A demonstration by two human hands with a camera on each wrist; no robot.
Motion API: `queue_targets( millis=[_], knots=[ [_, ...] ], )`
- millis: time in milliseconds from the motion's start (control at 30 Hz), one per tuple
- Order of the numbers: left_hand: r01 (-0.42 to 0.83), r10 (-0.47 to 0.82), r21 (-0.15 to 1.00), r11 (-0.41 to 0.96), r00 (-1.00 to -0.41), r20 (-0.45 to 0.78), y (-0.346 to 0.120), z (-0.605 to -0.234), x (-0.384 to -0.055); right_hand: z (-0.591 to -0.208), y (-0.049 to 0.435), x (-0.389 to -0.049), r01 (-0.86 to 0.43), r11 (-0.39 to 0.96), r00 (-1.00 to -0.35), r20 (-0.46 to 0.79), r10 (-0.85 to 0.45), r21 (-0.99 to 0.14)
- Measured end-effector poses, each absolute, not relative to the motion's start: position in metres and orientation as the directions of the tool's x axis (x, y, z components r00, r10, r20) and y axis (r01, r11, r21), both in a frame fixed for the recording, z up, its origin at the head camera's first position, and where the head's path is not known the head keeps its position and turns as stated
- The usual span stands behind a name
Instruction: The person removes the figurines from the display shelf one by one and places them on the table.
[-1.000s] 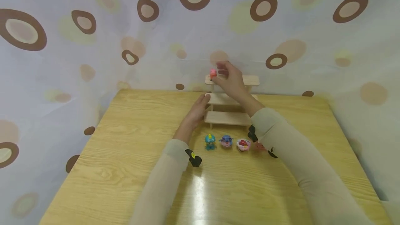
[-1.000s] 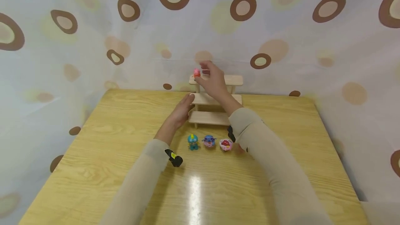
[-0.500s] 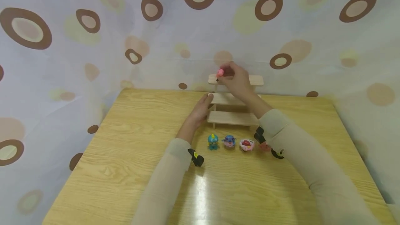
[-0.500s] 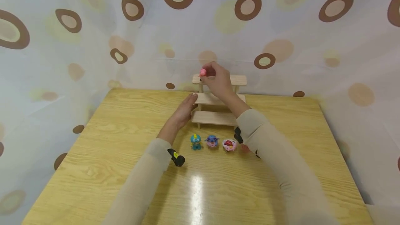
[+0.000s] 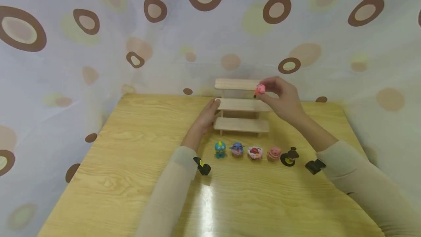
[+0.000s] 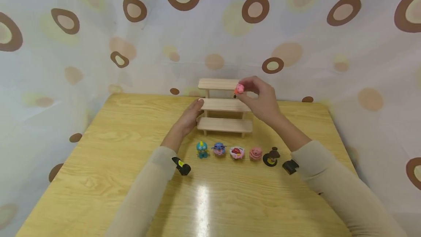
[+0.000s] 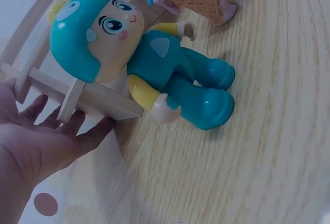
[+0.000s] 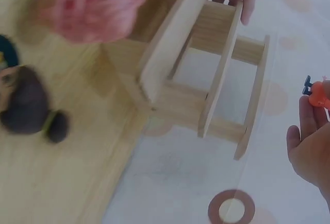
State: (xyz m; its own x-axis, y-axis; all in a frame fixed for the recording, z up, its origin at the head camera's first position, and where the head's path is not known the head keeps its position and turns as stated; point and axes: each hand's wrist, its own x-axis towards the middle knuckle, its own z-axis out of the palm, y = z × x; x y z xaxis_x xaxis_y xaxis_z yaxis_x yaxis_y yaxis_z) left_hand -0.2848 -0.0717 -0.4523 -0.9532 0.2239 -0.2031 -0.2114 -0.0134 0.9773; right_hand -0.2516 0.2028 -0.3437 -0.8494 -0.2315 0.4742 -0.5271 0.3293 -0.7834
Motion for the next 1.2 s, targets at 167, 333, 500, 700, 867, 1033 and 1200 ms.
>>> queue_targets(
  millis=[167,333,500,700,867,1033,1200],
  knots=[
    [-0.224,0.227,0.974,-0.032,-0.951,-0.211,-0.072,-0.452,-0.286,-0.35,0.237,-0.226,-0.531,0.35,-0.847,0.486,-0.216,-0.771],
    [-0.206,0.236,0.978,-0.034,-0.952,-0.192,-0.075,-0.45,-0.286,-0.365,0.27,-0.204,-0.506,0.365,-0.861,0.477,-0.174,-0.781],
    [-0.205,0.222,0.978,-0.037,-0.956,-0.192,-0.084,-0.449,-0.283,-0.389,0.297,-0.178,-0.45,0.42,-0.891,0.428,-0.153,-0.788],
    [-0.194,0.24,0.98,-0.035,-0.954,-0.181,-0.092,-0.445,-0.282,-0.421,0.326,-0.149,-0.341,0.562,-0.932,0.348,-0.098,-0.754],
    [-0.185,0.223,0.982,-0.029,-0.959,-0.174,-0.104,-0.443,-0.281,-0.445,0.331,-0.142,-0.336,0.6,-0.94,0.301,-0.162,-0.726],
    [-0.195,0.231,0.98,-0.044,-0.956,-0.18,-0.107,-0.444,-0.282,-0.459,0.332,-0.135,-0.311,0.607,-0.95,0.25,-0.185,-0.731],
    [-0.216,0.214,0.974,-0.063,-0.957,-0.198,-0.106,-0.446,-0.282,-0.472,0.334,-0.13,-0.293,0.611,-0.955,0.201,-0.217,-0.735]
  ],
)
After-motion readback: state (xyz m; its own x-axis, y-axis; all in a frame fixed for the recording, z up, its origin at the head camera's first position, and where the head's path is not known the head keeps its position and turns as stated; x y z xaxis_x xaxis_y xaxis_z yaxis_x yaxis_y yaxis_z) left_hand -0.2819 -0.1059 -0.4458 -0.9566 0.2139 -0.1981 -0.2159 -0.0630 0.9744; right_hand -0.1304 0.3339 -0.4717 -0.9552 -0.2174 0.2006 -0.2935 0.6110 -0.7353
